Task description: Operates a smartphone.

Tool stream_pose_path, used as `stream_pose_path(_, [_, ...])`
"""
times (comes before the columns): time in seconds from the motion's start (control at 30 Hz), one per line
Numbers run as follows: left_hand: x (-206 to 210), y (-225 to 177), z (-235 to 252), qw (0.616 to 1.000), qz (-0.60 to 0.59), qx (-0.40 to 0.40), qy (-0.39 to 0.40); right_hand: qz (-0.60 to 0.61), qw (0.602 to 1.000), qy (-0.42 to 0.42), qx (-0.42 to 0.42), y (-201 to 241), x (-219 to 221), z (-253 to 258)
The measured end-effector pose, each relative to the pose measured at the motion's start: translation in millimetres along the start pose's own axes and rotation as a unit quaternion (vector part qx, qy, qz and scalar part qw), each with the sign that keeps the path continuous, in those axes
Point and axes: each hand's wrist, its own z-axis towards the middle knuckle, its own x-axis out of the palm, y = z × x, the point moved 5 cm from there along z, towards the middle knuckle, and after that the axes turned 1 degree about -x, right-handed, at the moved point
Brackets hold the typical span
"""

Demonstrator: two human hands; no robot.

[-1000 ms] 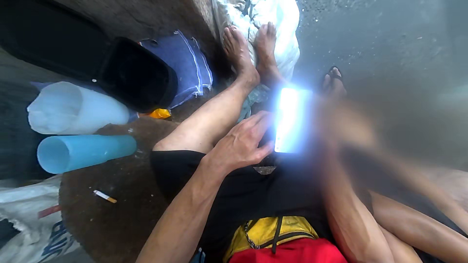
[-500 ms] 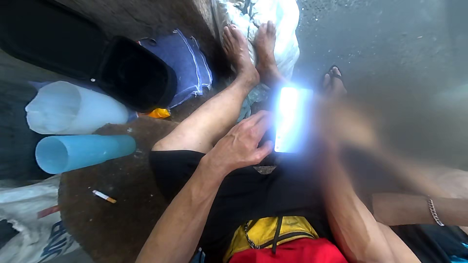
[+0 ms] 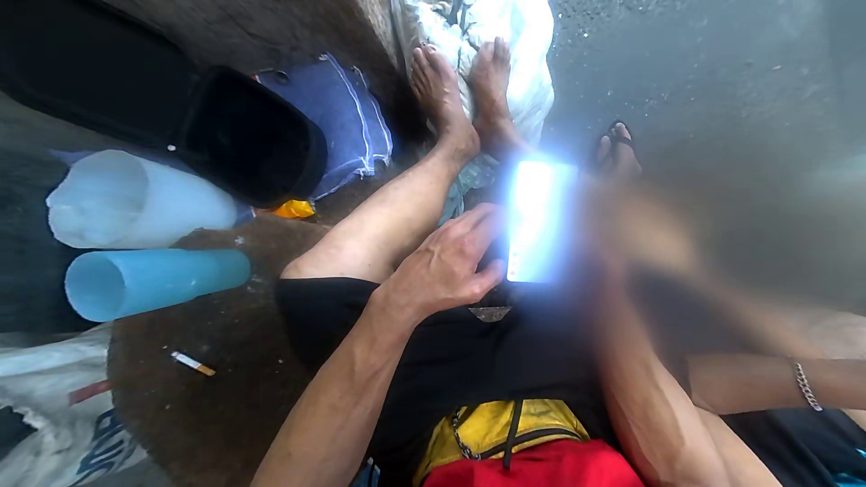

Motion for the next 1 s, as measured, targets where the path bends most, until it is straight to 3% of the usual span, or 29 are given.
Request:
stream_pose_path(0.23, [1.1, 0.2, -0.2, 1.0, 0.001, 0.009, -0.005, 0.003, 0.999, 0.006, -0.044, 6.3, 4.4, -2.1])
stream_pose_path(0.47, [0.0, -1.1, 0.5, 1.0, -0.007, 0.014, -0.002, -0.005, 1.0, -0.007, 0.005, 1.4, 1.2, 0.7])
stream_pose_path(0.73, [0.1, 0.1, 0.6, 1.0, -0.006, 0.004, -0.006, -0.006, 1.0, -0.001, -0.011, 1.3, -0.4, -0.7])
stream_pose_path(0.87, [-14.2, -1.2, -1.1, 0.999, -0.01, 0.004, -0.044, -0.014, 1.0, -0.009, -0.012, 2.1, -3.7, -1.5])
stream_pose_path(1.0, [-61.9, -43.2, -23.3, 0.973, -0.188, 0.034, -0.127, 0.012, 1.0, -0.01, -0.016, 0.8, -9.1, -1.6])
